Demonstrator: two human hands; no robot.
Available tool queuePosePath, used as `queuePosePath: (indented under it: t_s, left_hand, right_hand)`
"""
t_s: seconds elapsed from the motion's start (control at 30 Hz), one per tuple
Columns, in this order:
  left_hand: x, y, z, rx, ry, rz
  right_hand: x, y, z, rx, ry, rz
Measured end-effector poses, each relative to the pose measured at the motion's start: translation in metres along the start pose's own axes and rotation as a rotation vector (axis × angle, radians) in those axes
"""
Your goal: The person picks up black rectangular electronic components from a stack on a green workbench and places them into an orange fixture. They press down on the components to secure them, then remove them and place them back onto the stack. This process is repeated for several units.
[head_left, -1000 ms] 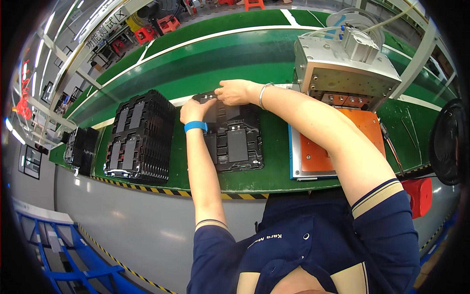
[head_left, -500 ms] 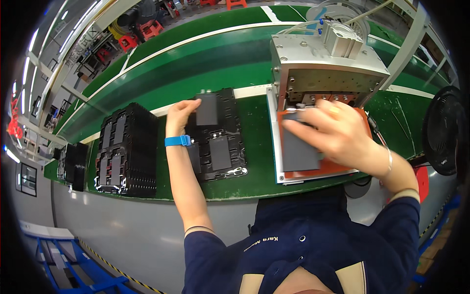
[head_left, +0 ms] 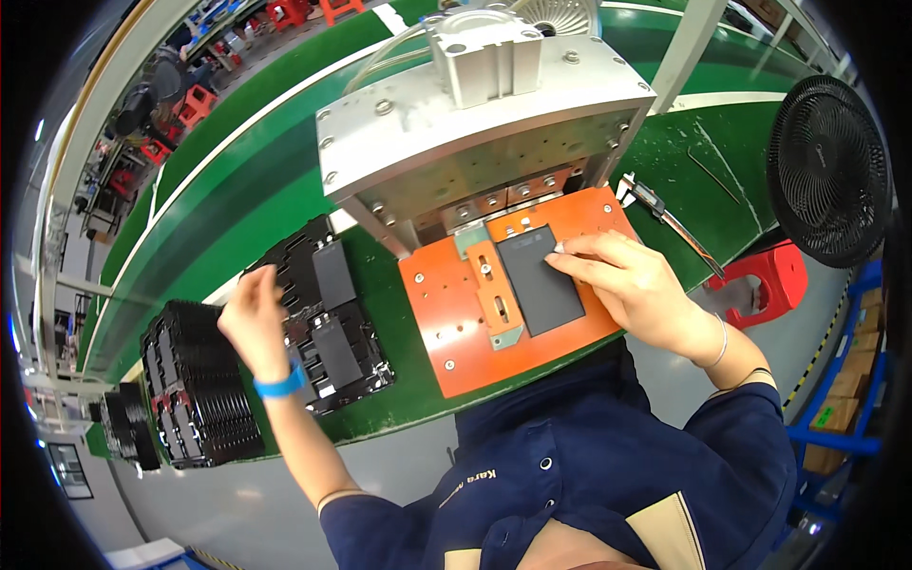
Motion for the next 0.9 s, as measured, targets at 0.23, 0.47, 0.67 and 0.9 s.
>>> queuePosePath:
  t_s: [0.23,0.47,0.67,0.9]
  left_hand:
    - [-0.112,0.003,-0.082,0.090,-0.827,0.061]
    - [-0.161,-0.064,-0.126,0.620,-1.064,-0.165]
    - [-0.150,-0.084,-0.129,0.856,-1.021,-0.189]
    - [-0.147,-0.084,-0.130,0.876,-1.005,-0.187]
  right_hand:
    - [0.012,0.004,-0.008,-0.106,-0.104,-0.032]
    - [-0.018,-0.010,0.036,-0.079,0.009,-0.034]
    - [-0.016,-0.018,0.035,-0.054,0.053,-0.162]
    - [-0.011,-0.021,0.032,-0.049,0.074,-0.326]
Point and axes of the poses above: each hand's wrist, its own z-axis towards the middle knuckle, its own y-axis out of the back of the hand, x = y × z, the point moved 6 cm from there along z, towards the middle knuckle, and after that the axes turned 4 degrees about y, right-handed, at the moved point
